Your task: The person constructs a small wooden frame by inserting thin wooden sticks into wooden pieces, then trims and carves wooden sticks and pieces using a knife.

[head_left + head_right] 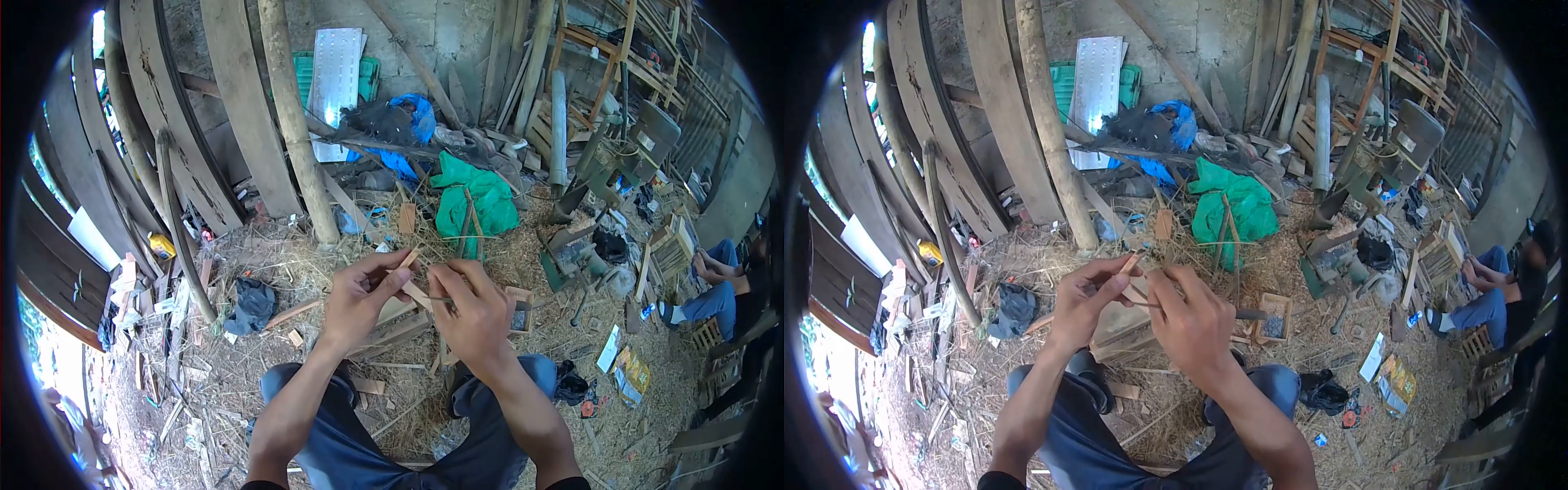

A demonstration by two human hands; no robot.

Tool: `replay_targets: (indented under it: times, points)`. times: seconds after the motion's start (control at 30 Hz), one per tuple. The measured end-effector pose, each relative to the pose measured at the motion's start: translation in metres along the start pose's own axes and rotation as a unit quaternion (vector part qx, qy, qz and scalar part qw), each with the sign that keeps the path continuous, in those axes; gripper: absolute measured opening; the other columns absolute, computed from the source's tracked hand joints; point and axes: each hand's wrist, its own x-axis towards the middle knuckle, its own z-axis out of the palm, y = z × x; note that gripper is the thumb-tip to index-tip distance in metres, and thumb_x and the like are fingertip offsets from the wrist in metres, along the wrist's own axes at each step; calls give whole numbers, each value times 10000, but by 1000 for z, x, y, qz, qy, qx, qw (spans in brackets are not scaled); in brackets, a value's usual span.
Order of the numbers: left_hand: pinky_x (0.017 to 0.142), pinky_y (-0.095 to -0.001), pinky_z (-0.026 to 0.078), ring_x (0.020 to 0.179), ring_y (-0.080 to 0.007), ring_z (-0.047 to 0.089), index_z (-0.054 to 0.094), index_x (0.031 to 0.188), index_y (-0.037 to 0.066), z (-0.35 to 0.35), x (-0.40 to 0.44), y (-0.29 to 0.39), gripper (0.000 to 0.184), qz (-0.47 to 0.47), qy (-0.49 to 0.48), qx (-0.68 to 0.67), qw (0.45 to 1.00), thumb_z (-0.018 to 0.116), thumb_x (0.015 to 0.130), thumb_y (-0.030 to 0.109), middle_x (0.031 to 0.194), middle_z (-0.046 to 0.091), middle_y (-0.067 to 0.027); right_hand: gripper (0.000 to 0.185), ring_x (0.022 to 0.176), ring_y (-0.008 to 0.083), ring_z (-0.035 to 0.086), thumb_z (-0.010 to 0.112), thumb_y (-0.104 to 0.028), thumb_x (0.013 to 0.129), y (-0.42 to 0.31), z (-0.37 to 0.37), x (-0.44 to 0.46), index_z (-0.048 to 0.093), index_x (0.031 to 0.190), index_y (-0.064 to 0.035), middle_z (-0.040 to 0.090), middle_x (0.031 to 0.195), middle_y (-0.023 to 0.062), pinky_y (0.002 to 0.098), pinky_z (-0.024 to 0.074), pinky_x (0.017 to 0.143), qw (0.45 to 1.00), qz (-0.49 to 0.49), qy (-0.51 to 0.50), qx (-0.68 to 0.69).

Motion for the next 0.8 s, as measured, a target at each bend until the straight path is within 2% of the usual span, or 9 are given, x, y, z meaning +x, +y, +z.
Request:
replay_targets:
  times: [0.1, 0.17, 0.4, 0.47, 0.6, 0.67, 0.8]
  points:
    - [699, -292, 523, 859, -162, 622, 594, 1178, -43, 1, 2, -3, 299, -4, 1, 11, 1000, 605, 908, 86, 1041, 653, -147, 162, 652, 204, 649, 695, -46, 738, -3, 0, 1, 659, 892, -75, 593, 851, 33, 321, 474, 499, 999, 23, -15, -28]
    - [695, -268, 522, 816, -127, 615, 580, 1207, -30, -1, 5, -10, 292, 12, -9, -22, 1000, 569, 938, 83, 1054, 656, -109, 150, 666, 191, 641, 693, -50, 720, -4, 0, 2, 641, 859, -76, 561, 821, 26, 334, 468, 492, 999, 16, -26, -40]
    - [704, -280, 517, 881, -139, 611, 590, 1184, -17, 0, 7, -11, 262, 6, -13, -49, 999, 555, 941, 74, 1071, 650, -119, 118, 634, 178, 615, 676, -58, 710, -2, -3, 4, 585, 781, -81, 505, 756, 21, 332, 470, 484, 997, 21, -43, -62]
    - [710, -286, 515, 884, -140, 613, 592, 1131, -18, 1, 7, -9, 218, 4, -7, -61, 998, 559, 941, 83, 1065, 654, -124, 101, 627, 176, 613, 665, -63, 718, -3, 0, 6, 576, 762, -80, 495, 737, 19, 328, 473, 477, 997, 18, -31, -71]
    - [710, -285, 513, 892, -140, 614, 586, 1065, -8, 2, 7, -6, 157, -8, 0, -57, 998, 560, 941, 84, 1059, 658, -127, 91, 624, 176, 614, 659, -69, 729, -4, 1, 7, 570, 746, -79, 494, 727, 23, 328, 475, 471, 996, 31, -36, -73]
    - [706, -283, 511, 908, -142, 615, 579, 1034, -2, 1, 7, -5, 125, -11, 9, -77, 997, 559, 940, 78, 1059, 661, -129, 98, 554, 193, 607, 723, -62, 733, -4, 3, 9, 644, 782, -92, 556, 715, 8, 323, 443, 454, 997, 35, -27, -67]
    - [705, -284, 510, 917, -144, 617, 580, 1031, -5, 1, 7, -5, 124, -6, 1, -80, 997, 559, 940, 76, 1060, 662, -131, 106, 547, 192, 604, 728, -70, 728, -4, 2, 10, 641, 783, -94, 557, 715, 6, 323, 440, 453, 997, 40, -17, -57]
